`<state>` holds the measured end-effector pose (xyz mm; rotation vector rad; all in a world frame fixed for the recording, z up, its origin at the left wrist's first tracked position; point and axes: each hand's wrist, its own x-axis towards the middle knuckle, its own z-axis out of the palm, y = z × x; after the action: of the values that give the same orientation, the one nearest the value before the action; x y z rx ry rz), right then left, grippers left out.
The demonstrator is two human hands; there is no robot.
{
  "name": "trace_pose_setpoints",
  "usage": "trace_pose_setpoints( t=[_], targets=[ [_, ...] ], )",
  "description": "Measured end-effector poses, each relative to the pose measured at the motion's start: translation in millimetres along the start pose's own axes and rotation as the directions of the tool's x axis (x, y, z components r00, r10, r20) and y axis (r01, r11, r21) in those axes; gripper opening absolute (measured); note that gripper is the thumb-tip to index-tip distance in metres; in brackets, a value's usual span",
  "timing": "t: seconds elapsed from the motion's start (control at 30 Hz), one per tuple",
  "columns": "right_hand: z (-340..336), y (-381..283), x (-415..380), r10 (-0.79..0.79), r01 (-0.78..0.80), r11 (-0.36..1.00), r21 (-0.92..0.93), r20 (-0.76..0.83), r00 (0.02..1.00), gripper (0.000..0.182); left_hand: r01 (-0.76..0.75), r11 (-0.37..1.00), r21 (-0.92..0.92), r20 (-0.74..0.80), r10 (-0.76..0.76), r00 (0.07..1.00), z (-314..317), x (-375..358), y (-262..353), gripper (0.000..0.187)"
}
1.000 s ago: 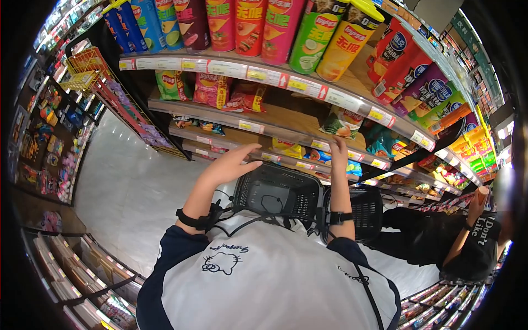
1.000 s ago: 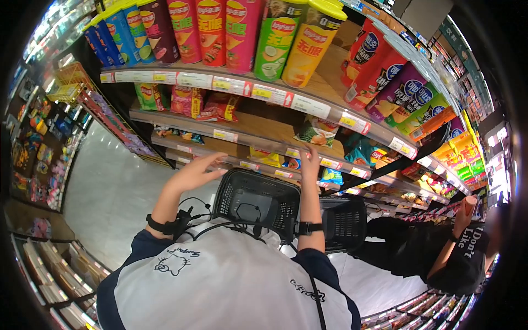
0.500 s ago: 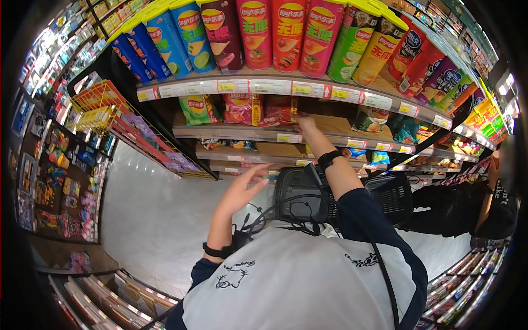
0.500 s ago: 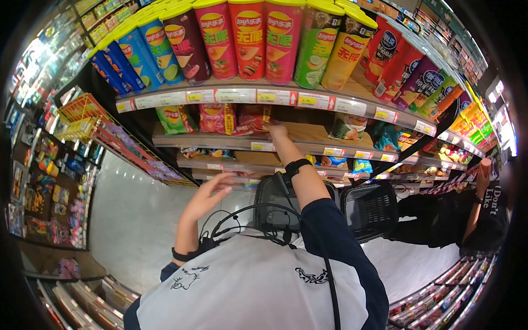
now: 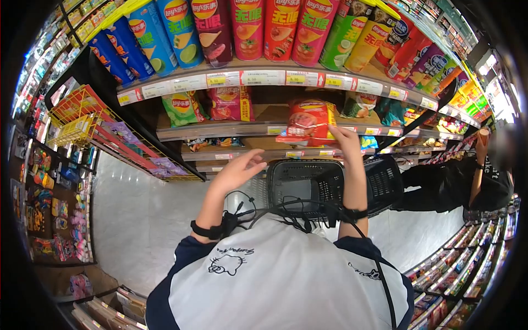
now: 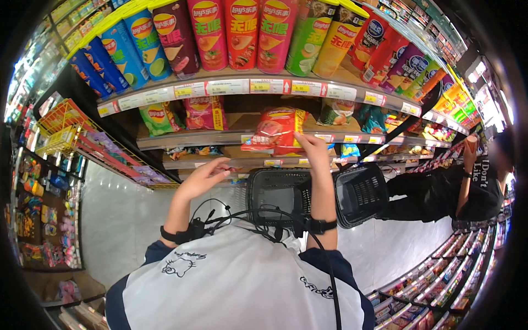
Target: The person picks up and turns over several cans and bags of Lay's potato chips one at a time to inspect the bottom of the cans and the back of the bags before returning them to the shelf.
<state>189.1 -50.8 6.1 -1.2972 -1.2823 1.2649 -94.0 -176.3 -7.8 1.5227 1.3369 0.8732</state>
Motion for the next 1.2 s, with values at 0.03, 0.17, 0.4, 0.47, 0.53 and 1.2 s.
trace_pose_setpoints(
  t=[0.03, 0.17, 0.4, 0.47, 0.53, 1.2],
  targets=[
    [-16, -13, -17, 0.026, -0.026, 0.999, -0.020, -0.005, 1.000, 0.030, -0.013, 0.999, 0.046, 0.066, 0.010, 0.998, 3, 5, 1, 0.047],
    [-44, -40, -66, -0.078, 0.043, 0.952, 0.302, 0.106, 0.991, 0.025, -0.106, 0.974, 0.201, 0.334, 0.034, 0.942, 15, 20, 18, 0.051],
    [8, -42, -100, -0.277, -0.036, 0.698, 0.715, 0.316, 0.908, 0.037, -0.243, 0.587, -0.772, 0.135, 0.526, 0.840, 43, 30, 68, 0.049],
    [30, -51, -108, -0.322, -0.051, 0.667, 0.743, 0.350, 0.880, 0.043, -0.029, 0.219, -0.975, 0.110, 0.598, 0.794, 42, 35, 69, 0.047],
    [43, -47, -109, -0.276, -0.183, 0.617, 0.765, 0.429, 0.860, 0.048, 0.075, -0.009, -0.997, 0.052, 0.642, 0.765, 44, 35, 79, 0.047],
    [23, -137, -157, -0.676, 0.675, 0.719, -0.166, 0.062, 0.735, 0.064, -0.503, 0.627, -0.595, -0.388, 0.323, 0.863, 7, -8, 160, 0.080]
  ],
)
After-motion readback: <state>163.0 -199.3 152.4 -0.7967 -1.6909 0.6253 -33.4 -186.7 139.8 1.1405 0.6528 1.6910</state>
